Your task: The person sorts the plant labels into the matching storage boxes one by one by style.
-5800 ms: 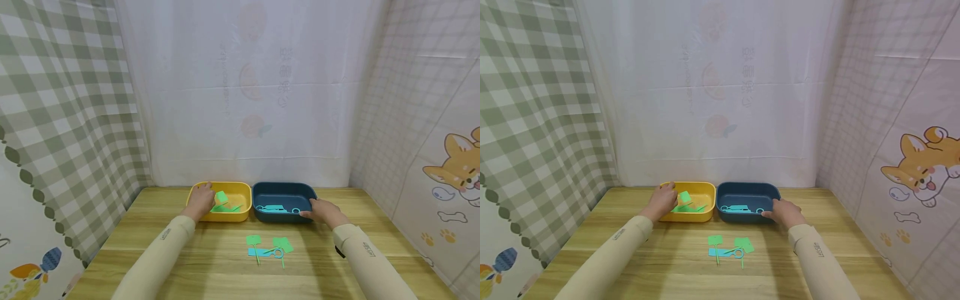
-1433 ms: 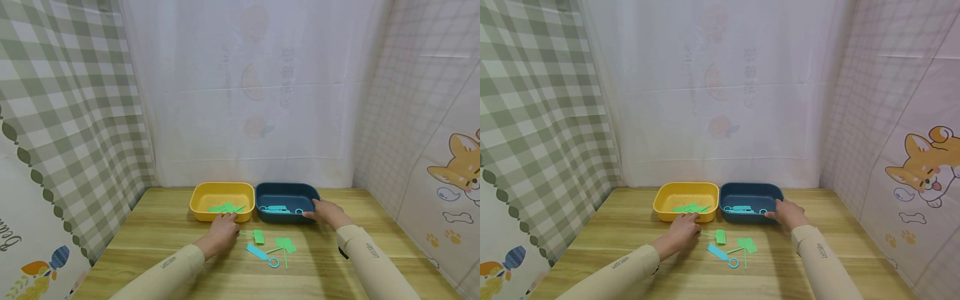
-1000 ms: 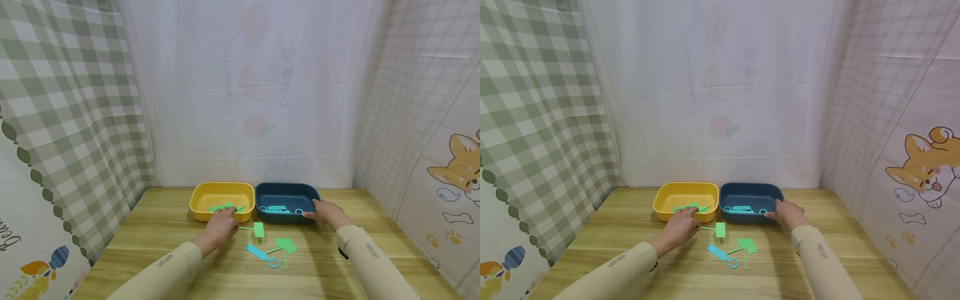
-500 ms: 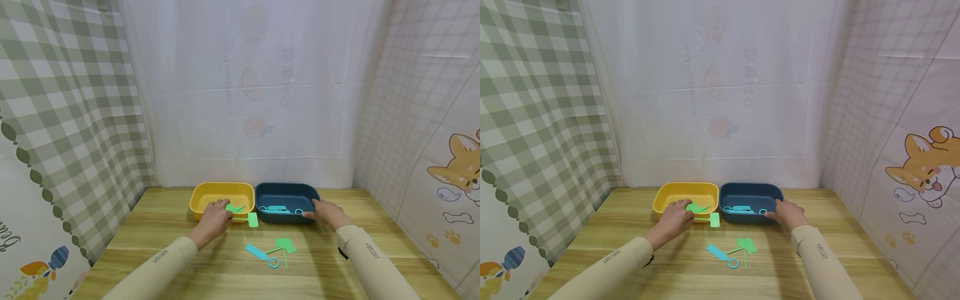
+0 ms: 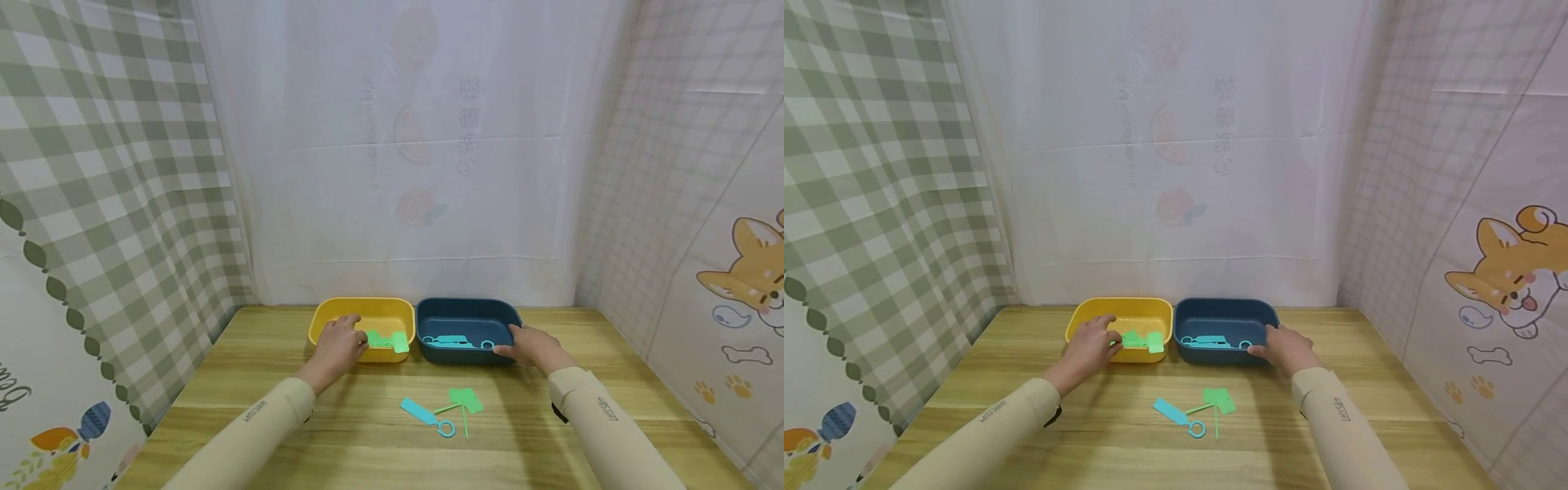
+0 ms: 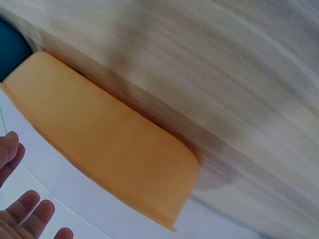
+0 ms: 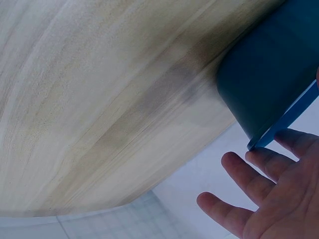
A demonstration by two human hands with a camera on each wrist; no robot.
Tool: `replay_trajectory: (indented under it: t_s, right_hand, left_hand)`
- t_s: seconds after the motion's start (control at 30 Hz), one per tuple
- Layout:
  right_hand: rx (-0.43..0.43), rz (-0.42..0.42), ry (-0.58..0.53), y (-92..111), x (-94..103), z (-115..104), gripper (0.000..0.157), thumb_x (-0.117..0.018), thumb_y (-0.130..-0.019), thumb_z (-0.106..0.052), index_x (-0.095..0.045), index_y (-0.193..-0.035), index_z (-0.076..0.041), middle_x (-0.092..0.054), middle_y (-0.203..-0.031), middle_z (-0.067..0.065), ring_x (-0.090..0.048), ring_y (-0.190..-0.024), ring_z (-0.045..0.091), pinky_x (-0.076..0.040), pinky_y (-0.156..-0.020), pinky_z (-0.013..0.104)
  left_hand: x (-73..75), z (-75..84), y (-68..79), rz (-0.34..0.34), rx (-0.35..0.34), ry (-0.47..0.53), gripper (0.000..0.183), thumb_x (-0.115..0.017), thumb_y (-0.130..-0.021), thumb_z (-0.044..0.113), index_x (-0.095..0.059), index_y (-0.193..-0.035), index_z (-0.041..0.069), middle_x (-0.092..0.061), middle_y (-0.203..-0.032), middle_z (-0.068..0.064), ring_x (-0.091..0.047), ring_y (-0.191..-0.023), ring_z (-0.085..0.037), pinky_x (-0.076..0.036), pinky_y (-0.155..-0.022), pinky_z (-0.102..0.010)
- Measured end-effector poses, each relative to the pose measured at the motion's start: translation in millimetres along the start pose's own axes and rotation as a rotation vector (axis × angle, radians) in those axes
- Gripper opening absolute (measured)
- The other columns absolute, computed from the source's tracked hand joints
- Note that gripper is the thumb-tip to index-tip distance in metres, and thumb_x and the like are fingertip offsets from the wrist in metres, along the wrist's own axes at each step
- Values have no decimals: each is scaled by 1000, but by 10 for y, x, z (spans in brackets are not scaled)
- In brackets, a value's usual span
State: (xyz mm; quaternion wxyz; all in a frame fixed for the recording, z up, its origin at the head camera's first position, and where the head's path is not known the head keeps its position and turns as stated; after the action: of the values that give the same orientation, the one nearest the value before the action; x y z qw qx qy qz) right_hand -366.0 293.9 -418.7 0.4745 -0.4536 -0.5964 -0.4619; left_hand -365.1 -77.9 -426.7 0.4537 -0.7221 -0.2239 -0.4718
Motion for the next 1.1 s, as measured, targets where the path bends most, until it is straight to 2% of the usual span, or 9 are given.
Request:
replay_trajectory:
  t_s: [0.2,0.57,0.87,1.1]
  right_hand:
    - [3,-4,0,1,2,-4,83,-50,-85,-54,-35,-130,14,-38,-126,37,-36,-115,50,-36,-85,60]
    - [-2,-23,7,16,10,-20,82,-50,-86,-53,-34,-131,14,-36,-127,38,-35,-116,50,-36,-84,61]
    - [-4,-23,4,13,3,-18,82,-50,-86,-53,-34,-131,14,-36,-128,38,-35,-116,51,-36,-84,61]
    - [-7,-25,4,15,6,-27,80,-50,-87,-51,-34,-131,14,-36,-128,37,-35,-116,50,-36,-85,61]
  left_hand:
    - [-2,-128,-3,-11,58,1,6,-68,-81,27,-72,-81,23,-56,-114,-8,-55,-98,-27,-43,-80,-48]
    - [-85,-321,-25,-107,166,-3,10,-66,-82,28,-72,-82,20,-55,-114,-8,-52,-98,-28,-41,-81,-51]
    - [-77,-344,-36,-132,199,-28,12,-66,-82,31,-71,-82,20,-55,-105,-7,-52,-94,-27,-40,-80,-52]
    - [-81,-338,-37,-144,215,-55,29,-64,-82,40,-69,-96,16,-56,-102,-6,-53,-90,-28,-43,-76,-51]
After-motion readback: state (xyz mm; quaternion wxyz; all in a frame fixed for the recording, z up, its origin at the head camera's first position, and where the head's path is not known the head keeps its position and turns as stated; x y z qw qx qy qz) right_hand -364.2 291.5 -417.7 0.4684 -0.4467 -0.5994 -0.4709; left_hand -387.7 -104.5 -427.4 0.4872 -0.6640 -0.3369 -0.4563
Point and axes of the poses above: each hand's wrist, its own y-axis away from the middle knuckle, its own x-axis out of the back of the hand, z = x × y, the point moved 3 cm from there along -y, towards the middle knuckle
